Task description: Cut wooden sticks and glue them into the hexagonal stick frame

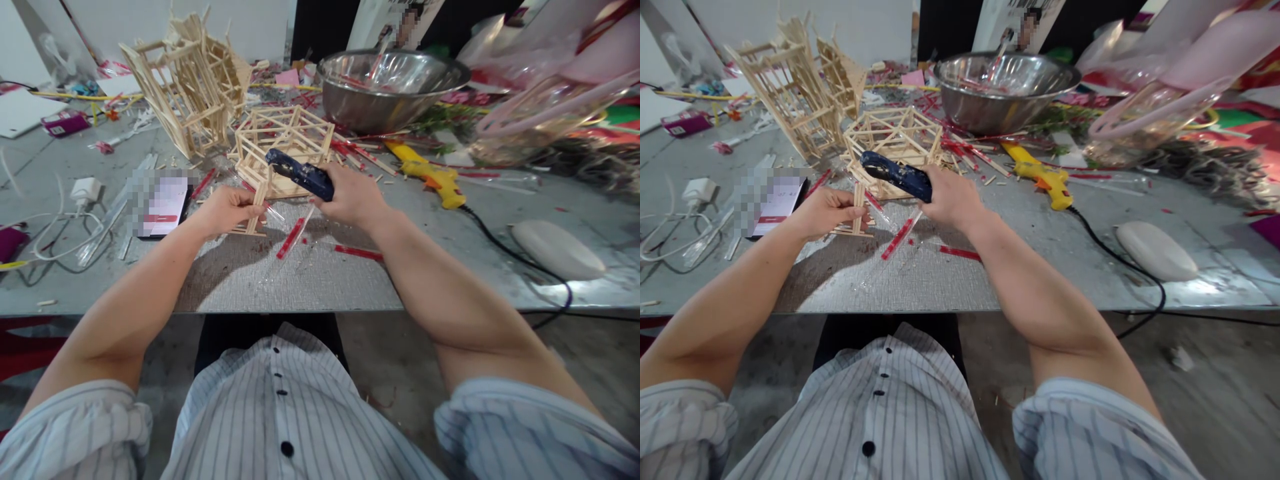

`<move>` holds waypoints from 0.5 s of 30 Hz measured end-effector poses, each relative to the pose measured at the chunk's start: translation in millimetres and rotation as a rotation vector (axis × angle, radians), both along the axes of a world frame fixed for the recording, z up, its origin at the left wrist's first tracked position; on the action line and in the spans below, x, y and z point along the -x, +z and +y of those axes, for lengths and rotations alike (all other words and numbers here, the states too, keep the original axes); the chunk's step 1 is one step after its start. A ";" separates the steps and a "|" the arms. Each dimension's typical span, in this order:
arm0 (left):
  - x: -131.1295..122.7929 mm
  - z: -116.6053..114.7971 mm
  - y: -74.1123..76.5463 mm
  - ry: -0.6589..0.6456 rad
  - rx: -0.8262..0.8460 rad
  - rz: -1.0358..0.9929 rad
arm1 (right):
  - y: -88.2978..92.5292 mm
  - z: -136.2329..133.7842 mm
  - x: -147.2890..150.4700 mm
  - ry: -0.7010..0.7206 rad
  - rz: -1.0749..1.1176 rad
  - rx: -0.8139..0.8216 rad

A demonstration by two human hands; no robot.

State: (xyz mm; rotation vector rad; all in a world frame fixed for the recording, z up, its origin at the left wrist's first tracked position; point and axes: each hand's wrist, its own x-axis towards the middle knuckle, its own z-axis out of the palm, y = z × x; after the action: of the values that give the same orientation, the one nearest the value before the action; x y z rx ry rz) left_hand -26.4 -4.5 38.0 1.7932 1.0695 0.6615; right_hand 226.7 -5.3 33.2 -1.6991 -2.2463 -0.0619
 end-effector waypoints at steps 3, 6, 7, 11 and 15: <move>-4.9 -1.7 -2.6 0.045 0.044 -0.137 | 1.1 0.5 0.6 0.003 -0.002 0.006; -10.1 -2.3 -7.3 0.096 0.102 -0.249 | 2.1 0.3 1.7 0.005 0.004 0.028; -11.7 -2.4 -8.9 0.108 0.117 -0.273 | 2.1 0.4 1.7 0.006 0.005 0.035; -13.0 -0.4 -12.2 0.149 0.081 -0.270 | 1.4 1.3 -0.1 -0.008 0.014 0.047; -0.5 6.7 -6.5 0.205 -0.087 -0.103 | 1.5 2.8 -2.8 -0.015 0.025 0.035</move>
State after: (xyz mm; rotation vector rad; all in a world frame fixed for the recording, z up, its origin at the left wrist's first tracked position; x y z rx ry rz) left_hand -26.0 2.2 31.5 1.7161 1.1796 0.9278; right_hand 229.5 -2.6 34.7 -1.7254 -2.2290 -0.0048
